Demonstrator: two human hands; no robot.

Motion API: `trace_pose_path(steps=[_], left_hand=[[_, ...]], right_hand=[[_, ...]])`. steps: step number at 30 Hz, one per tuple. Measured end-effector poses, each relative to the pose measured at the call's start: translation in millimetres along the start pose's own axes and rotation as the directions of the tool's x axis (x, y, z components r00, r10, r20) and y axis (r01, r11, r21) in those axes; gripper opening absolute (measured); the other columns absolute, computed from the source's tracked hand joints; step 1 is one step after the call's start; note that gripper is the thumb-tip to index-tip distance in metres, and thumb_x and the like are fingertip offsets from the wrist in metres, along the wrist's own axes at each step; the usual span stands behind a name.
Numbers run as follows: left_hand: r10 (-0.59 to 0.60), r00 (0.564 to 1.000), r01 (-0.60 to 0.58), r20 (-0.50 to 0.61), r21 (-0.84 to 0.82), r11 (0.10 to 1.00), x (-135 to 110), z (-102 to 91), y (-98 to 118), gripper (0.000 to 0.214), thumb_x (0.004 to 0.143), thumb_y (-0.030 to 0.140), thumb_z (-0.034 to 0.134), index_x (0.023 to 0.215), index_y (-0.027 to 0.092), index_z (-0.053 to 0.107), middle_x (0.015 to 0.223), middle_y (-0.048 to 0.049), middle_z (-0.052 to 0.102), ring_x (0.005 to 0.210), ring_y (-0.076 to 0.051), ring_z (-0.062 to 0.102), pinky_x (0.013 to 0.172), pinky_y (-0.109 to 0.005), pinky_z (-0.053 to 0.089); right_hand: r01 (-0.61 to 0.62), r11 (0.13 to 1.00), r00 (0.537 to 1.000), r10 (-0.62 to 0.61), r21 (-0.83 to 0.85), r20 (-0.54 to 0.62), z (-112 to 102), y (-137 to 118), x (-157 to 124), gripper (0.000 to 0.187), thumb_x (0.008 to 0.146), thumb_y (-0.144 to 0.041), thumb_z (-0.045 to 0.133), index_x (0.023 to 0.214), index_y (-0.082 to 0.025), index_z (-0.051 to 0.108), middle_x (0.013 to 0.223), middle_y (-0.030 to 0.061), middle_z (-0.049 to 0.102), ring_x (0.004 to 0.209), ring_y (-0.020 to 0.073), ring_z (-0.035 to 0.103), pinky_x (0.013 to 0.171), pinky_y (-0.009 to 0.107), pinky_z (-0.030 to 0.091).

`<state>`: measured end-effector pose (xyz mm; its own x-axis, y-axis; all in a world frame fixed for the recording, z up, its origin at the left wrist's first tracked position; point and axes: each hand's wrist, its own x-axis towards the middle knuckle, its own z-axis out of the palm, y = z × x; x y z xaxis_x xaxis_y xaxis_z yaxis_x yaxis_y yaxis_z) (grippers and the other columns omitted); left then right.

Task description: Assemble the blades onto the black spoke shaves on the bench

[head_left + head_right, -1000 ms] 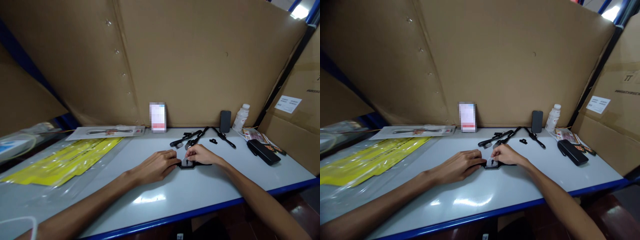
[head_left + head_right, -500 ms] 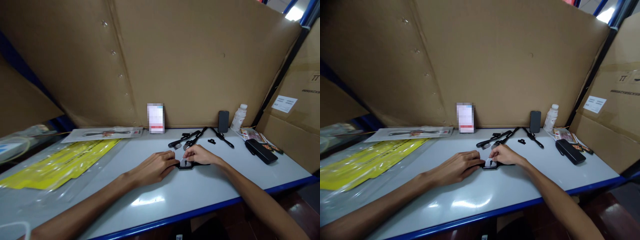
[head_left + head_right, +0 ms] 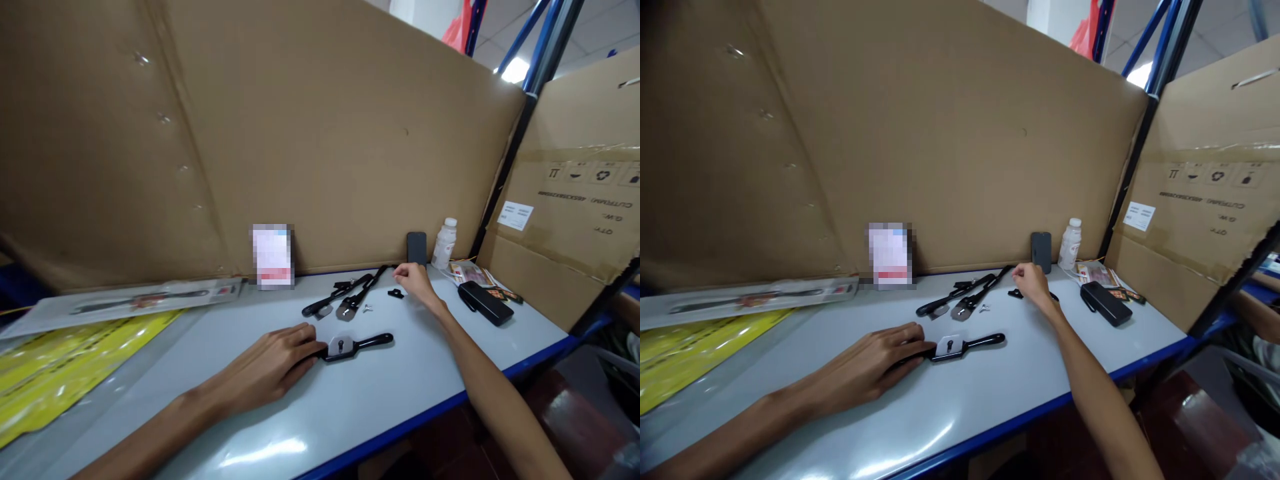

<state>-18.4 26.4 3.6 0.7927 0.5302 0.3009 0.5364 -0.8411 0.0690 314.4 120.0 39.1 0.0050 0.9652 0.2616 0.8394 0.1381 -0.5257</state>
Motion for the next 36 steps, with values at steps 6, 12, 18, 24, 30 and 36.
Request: trace_pose_path(steps=[6,12,18,24,30,36], left_hand=[[-0.014,1.000,0.015,0.013,-0.019,1.000,0,-1.9,1,0.030,0.106,0.026,0.045,0.116,0.023,0.073,0.099,-0.0063,0.066,0.081,-0.022,0.069,0.071,-0.031,0.055],[-0.025,0.998,0.026,0.052,-0.006,1.000,1,-3.3,1,0.031,0.105,0.026,0.046,0.121,0.021,0.072,0.103,-0.0084,0.067,0.085,-0.023,0.068,0.077,-0.037,0.056],[-0.017,0.999,0.018,0.050,-0.032,0.999,1,-3.5,1,0.029,0.104,0.024,0.049,0.119,0.022,0.073,0.102,-0.0074,0.067,0.085,-0.022,0.067,0.076,-0.035,0.055],[-0.013,0.998,0.015,0.058,-0.028,1.000,2,-5.7,3,0.029,0.103,0.022,0.050,0.121,0.022,0.073,0.103,-0.0075,0.067,0.087,-0.023,0.067,0.078,-0.037,0.055],[-0.016,0.997,0.017,0.071,-0.016,1.000,3,-6.9,4,0.029,0.102,0.021,0.051,0.121,0.021,0.074,0.101,-0.0082,0.067,0.089,-0.024,0.067,0.078,-0.037,0.054],[-0.017,0.998,0.017,0.066,-0.007,1.000,2,-6.7,4,0.028,0.101,0.019,0.053,0.120,0.021,0.074,0.100,-0.0083,0.066,0.089,-0.025,0.067,0.077,-0.038,0.054]], right_hand=[[-0.079,0.976,0.996,0.086,-0.203,0.024,7,16,-3,0.023,0.086,-0.011,0.066,0.099,-0.020,0.082,0.111,0.0138,0.080,0.107,0.0287,0.073,0.084,0.031,0.049],[-0.068,0.970,0.987,0.099,-0.235,0.123,13,23,-2,0.013,0.083,-0.021,0.078,0.095,-0.018,0.082,0.112,0.0164,0.079,0.111,0.0295,0.071,0.083,0.029,0.048],[-0.056,0.994,0.981,0.072,-0.093,0.179,13,21,5,0.005,0.079,-0.013,0.076,0.074,-0.015,0.076,0.084,0.0119,0.079,0.088,0.0235,0.073,0.070,0.026,0.046],[0.062,0.976,0.929,-0.133,0.210,0.346,20,-23,-17,0.007,0.080,-0.024,0.074,0.082,-0.017,0.075,0.072,0.0017,0.073,0.067,0.0155,0.065,0.059,0.023,0.047],[0.162,0.821,0.774,-0.450,0.548,0.445,41,-65,-56,0.005,0.075,-0.015,0.071,0.071,-0.017,0.074,0.070,0.0001,0.072,0.069,0.0156,0.064,0.066,0.025,0.047],[0.194,0.875,0.777,-0.412,0.443,0.475,47,-68,-63,0.007,0.074,-0.013,0.072,0.072,-0.017,0.077,0.066,-0.0010,0.070,0.066,0.0148,0.061,0.062,0.025,0.042]])
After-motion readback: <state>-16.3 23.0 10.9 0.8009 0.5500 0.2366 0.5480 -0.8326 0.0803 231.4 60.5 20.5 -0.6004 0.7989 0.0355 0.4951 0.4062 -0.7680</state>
